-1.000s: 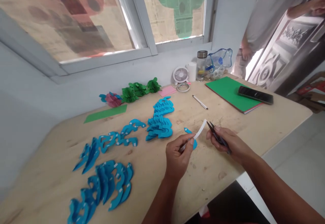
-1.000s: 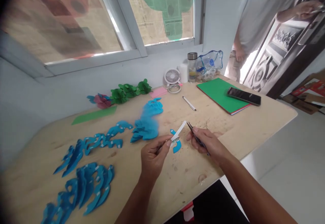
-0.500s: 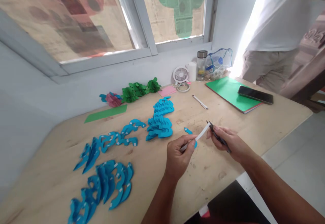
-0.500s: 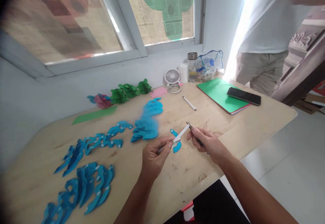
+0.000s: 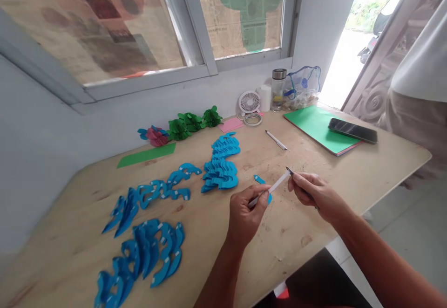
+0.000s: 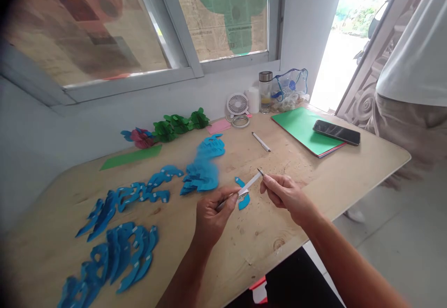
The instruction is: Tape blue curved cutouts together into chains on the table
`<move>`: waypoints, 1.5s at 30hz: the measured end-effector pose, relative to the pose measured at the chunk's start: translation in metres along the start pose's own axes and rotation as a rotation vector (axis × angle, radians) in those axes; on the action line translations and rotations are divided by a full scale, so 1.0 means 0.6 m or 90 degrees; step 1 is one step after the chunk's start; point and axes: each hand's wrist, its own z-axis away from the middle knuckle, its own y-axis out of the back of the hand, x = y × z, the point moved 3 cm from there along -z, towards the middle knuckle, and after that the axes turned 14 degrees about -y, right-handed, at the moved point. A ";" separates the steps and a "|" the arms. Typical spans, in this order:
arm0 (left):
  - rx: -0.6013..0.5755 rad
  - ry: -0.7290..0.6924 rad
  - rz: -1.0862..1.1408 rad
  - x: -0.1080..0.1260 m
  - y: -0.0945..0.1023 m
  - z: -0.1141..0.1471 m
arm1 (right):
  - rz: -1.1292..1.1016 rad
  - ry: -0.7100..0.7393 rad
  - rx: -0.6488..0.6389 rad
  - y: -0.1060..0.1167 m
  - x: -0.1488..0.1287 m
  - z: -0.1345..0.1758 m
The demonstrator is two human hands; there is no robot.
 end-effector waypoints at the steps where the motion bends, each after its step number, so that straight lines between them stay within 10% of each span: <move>1: 0.000 0.008 0.004 -0.001 0.000 0.000 | -0.002 -0.002 0.001 0.001 0.001 -0.001; 19: 0.062 0.033 0.082 -0.012 0.007 -0.001 | -0.072 0.006 -0.022 -0.005 0.015 -0.003; 45: 0.041 0.030 0.030 0.000 0.007 -0.006 | 0.248 0.188 0.138 -0.016 -0.028 0.018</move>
